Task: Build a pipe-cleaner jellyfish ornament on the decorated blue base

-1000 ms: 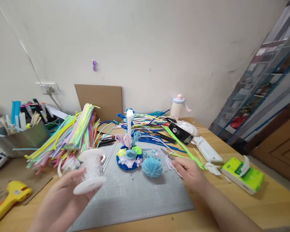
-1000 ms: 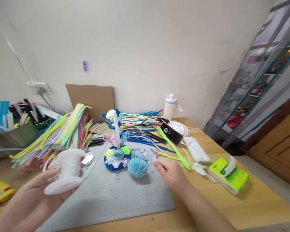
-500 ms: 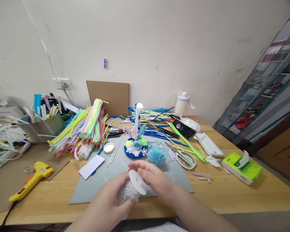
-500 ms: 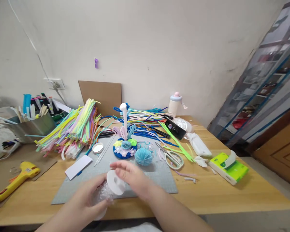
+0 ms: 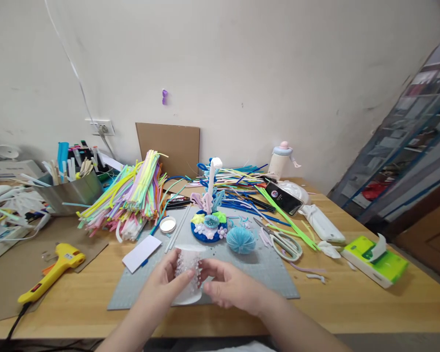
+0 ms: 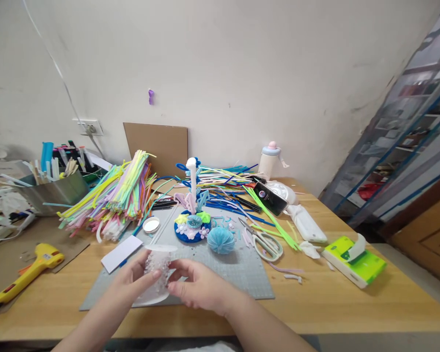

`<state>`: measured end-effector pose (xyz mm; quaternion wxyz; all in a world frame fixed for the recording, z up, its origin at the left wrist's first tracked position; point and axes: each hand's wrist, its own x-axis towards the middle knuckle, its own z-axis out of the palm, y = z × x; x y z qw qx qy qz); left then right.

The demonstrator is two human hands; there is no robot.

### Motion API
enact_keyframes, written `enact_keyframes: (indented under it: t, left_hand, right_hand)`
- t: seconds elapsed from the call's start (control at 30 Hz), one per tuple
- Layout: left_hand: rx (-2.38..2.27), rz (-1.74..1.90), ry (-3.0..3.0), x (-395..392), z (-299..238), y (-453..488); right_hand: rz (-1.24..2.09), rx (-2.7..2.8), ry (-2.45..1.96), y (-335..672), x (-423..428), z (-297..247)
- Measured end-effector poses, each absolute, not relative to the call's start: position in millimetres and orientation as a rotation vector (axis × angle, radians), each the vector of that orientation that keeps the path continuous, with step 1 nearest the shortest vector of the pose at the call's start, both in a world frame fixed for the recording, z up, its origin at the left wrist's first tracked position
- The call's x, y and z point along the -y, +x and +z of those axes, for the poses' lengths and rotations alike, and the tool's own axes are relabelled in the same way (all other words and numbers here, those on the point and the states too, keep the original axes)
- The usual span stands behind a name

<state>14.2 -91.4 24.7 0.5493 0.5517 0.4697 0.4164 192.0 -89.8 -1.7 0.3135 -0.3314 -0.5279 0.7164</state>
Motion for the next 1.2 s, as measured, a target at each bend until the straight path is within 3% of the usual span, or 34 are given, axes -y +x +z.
enact_keyframes:
  t: [0.2,0.43,0.57,0.7,0.93,1.2]
  left_hand:
    - [-1.372,1.056,1.234,81.4,7.8,6.3]
    - [-1.659,0.787,2.085,81.8,17.7,-9.2]
    - [-1.686,0.459,2.488,84.6,34.5,-8.7]
    - [-1.744,0.329,2.536,87.3,48.5,-0.3]
    - [-1.502,0.390,2.621,94.7,52.0,-0.8]
    - [-1.541,0.352,2.630,91.3,31.3,-11.7]
  right_hand:
    - [1.705,1.432,-0.924,196.1,96.6,-0.7]
    - [1.749,1.250,-0.711,215.0,96.8,27.5]
    - [1.752,1.256,-0.694,216.1,98.0,37.8]
    - [1.699,1.466,-0.683,212.0,104.6,48.2]
    - [1.664,0.769,-0.607,230.2,84.9,54.8]
    - [1.795,0.742,-0.692,251.5,76.1,41.4]
